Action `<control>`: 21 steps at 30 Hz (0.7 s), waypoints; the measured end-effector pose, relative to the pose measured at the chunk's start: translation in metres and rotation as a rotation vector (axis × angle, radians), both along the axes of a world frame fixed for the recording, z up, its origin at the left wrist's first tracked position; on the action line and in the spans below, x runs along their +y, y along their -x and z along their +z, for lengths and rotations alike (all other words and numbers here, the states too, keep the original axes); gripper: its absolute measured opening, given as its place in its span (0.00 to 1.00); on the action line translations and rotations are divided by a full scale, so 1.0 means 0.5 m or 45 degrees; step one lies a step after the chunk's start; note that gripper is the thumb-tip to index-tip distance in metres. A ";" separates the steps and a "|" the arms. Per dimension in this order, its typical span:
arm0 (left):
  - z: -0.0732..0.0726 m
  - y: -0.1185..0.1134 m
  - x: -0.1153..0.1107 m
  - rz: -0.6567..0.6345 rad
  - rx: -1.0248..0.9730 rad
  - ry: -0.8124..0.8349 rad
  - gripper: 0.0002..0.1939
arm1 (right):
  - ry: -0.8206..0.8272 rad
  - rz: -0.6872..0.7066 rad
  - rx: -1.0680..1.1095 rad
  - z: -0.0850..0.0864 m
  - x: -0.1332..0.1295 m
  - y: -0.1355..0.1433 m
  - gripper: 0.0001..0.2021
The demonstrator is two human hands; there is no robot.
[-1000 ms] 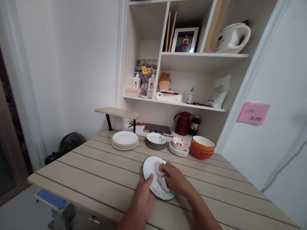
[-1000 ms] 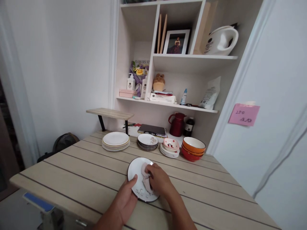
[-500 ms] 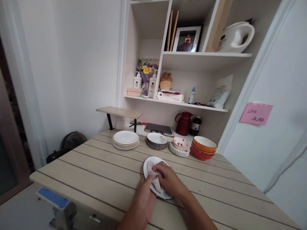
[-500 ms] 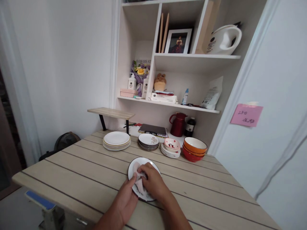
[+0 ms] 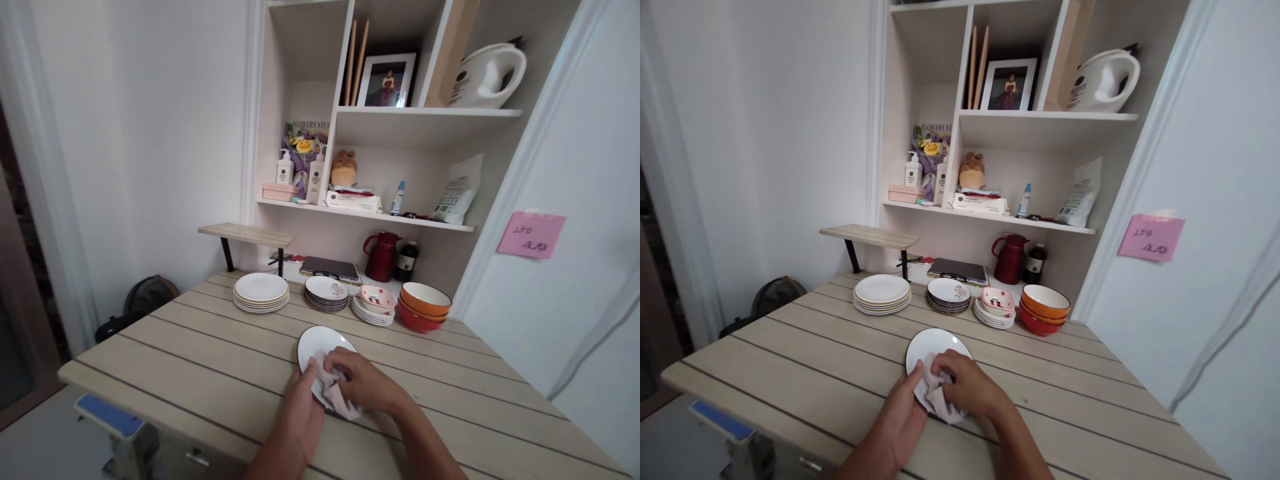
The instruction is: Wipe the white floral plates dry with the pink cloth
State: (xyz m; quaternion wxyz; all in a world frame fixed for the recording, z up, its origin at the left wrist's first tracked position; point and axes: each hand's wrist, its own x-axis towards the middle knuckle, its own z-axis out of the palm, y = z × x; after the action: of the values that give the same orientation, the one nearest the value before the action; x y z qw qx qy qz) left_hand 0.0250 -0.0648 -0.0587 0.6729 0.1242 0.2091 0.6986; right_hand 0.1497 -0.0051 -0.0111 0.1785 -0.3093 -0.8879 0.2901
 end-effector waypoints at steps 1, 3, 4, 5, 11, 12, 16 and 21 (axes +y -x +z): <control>0.002 0.000 -0.001 0.013 0.004 0.006 0.24 | -0.007 -0.006 0.048 -0.004 -0.001 0.010 0.14; 0.007 -0.001 -0.002 0.015 0.001 0.020 0.24 | -0.046 -0.061 0.130 -0.014 0.001 0.029 0.13; 0.008 -0.002 -0.002 0.006 -0.004 0.023 0.24 | -0.075 -0.103 0.157 -0.019 0.003 0.036 0.13; 0.009 -0.002 -0.002 -0.008 -0.010 0.020 0.24 | -0.106 -0.149 0.173 -0.023 0.007 0.042 0.13; 0.004 0.000 -0.001 -0.038 -0.004 0.007 0.27 | -0.219 -0.365 0.023 -0.029 0.030 0.019 0.17; 0.004 0.001 -0.001 -0.053 -0.006 0.012 0.28 | -0.215 -0.392 -0.041 -0.025 0.031 0.008 0.17; 0.001 0.003 -0.002 -0.095 -0.022 0.020 0.27 | -0.175 -0.309 -0.229 -0.008 0.023 -0.024 0.12; -0.009 0.002 0.004 -0.045 -0.013 -0.019 0.27 | -0.126 -0.084 -0.102 -0.006 0.009 -0.007 0.13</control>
State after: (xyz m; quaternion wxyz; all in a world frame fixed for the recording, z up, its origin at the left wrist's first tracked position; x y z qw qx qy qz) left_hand 0.0240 -0.0629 -0.0632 0.6853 0.1292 0.1982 0.6888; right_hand 0.1533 -0.0005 -0.0141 0.1674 -0.3407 -0.8969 0.2270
